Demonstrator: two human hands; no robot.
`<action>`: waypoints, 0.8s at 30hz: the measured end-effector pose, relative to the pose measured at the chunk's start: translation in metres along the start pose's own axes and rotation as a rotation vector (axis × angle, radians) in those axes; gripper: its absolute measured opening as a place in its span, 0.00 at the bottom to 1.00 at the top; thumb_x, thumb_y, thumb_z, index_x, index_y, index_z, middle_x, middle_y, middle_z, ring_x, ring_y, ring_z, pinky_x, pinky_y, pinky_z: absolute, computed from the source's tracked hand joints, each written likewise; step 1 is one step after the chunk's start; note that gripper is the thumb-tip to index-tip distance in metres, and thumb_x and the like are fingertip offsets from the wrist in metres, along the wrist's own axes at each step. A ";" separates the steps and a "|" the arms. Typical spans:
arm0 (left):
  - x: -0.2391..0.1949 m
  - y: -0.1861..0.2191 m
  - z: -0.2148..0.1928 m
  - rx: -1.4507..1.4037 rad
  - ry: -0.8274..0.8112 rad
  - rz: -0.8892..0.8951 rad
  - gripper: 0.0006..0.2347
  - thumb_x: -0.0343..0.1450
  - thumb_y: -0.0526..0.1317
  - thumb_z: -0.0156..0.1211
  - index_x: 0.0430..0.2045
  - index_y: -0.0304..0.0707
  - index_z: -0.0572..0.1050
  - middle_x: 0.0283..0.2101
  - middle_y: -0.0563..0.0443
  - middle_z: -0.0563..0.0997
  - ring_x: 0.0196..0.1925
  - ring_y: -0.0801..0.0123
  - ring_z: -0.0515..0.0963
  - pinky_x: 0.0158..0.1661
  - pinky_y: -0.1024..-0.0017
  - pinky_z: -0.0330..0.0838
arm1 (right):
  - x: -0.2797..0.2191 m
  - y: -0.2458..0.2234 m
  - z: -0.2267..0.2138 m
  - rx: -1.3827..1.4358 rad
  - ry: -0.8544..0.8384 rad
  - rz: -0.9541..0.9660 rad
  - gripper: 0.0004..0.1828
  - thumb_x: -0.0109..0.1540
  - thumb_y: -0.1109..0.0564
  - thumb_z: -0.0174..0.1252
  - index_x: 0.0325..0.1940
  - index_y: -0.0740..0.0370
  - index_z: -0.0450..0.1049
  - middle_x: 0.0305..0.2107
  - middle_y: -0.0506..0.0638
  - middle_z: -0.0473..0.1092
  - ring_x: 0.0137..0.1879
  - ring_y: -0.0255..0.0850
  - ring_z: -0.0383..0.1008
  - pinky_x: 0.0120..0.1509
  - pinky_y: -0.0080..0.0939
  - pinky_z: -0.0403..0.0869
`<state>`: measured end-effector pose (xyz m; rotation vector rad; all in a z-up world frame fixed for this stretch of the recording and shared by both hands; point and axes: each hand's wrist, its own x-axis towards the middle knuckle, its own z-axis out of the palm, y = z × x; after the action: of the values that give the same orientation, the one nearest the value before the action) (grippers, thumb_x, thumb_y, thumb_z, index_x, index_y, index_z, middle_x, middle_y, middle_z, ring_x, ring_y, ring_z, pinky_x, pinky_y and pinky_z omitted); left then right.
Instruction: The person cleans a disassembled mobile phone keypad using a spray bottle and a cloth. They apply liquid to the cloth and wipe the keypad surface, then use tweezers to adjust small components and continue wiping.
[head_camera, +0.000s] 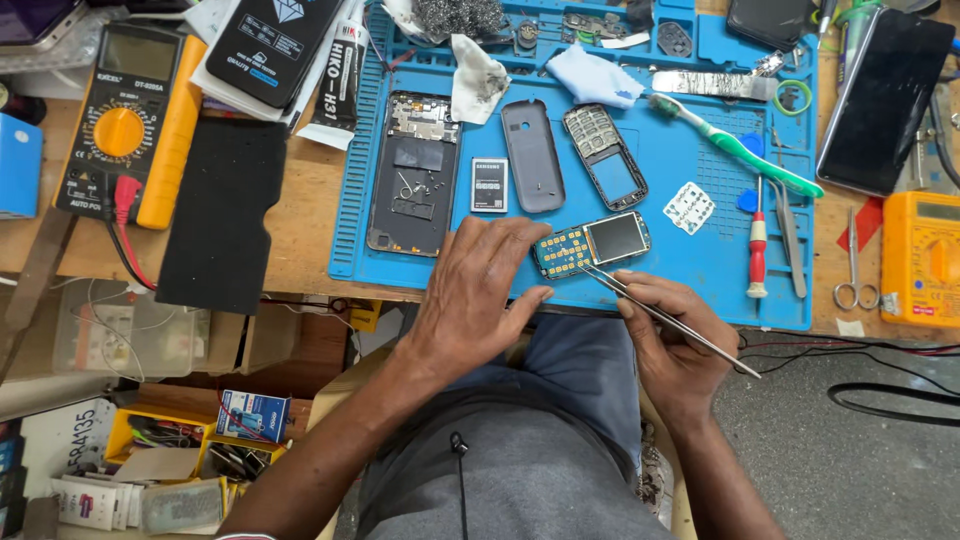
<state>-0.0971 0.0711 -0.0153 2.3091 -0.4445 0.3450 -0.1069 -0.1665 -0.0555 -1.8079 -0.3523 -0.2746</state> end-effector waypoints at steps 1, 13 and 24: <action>-0.001 -0.001 0.003 0.000 0.006 -0.007 0.25 0.64 0.39 0.72 0.56 0.34 0.72 0.54 0.45 0.77 0.52 0.56 0.73 0.51 0.58 0.67 | 0.001 0.000 0.000 -0.017 -0.001 -0.002 0.09 0.66 0.69 0.62 0.50 0.66 0.74 0.51 0.59 0.77 0.55 0.39 0.80 0.54 0.32 0.80; -0.001 -0.007 0.012 -0.029 0.004 -0.035 0.24 0.65 0.39 0.71 0.55 0.34 0.72 0.51 0.46 0.78 0.51 0.58 0.73 0.52 0.59 0.68 | 0.002 0.002 0.001 -0.074 -0.019 -0.051 0.08 0.66 0.67 0.63 0.49 0.65 0.75 0.48 0.58 0.77 0.57 0.42 0.80 0.57 0.36 0.81; 0.000 -0.007 0.012 -0.037 0.000 -0.043 0.23 0.66 0.39 0.71 0.55 0.33 0.72 0.52 0.46 0.78 0.51 0.57 0.73 0.52 0.59 0.67 | -0.001 0.006 -0.005 0.099 0.014 0.051 0.06 0.67 0.69 0.60 0.48 0.68 0.74 0.49 0.61 0.76 0.58 0.44 0.80 0.60 0.39 0.83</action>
<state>-0.0932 0.0675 -0.0280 2.2790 -0.3976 0.3139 -0.1054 -0.1732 -0.0599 -1.7143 -0.3040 -0.2297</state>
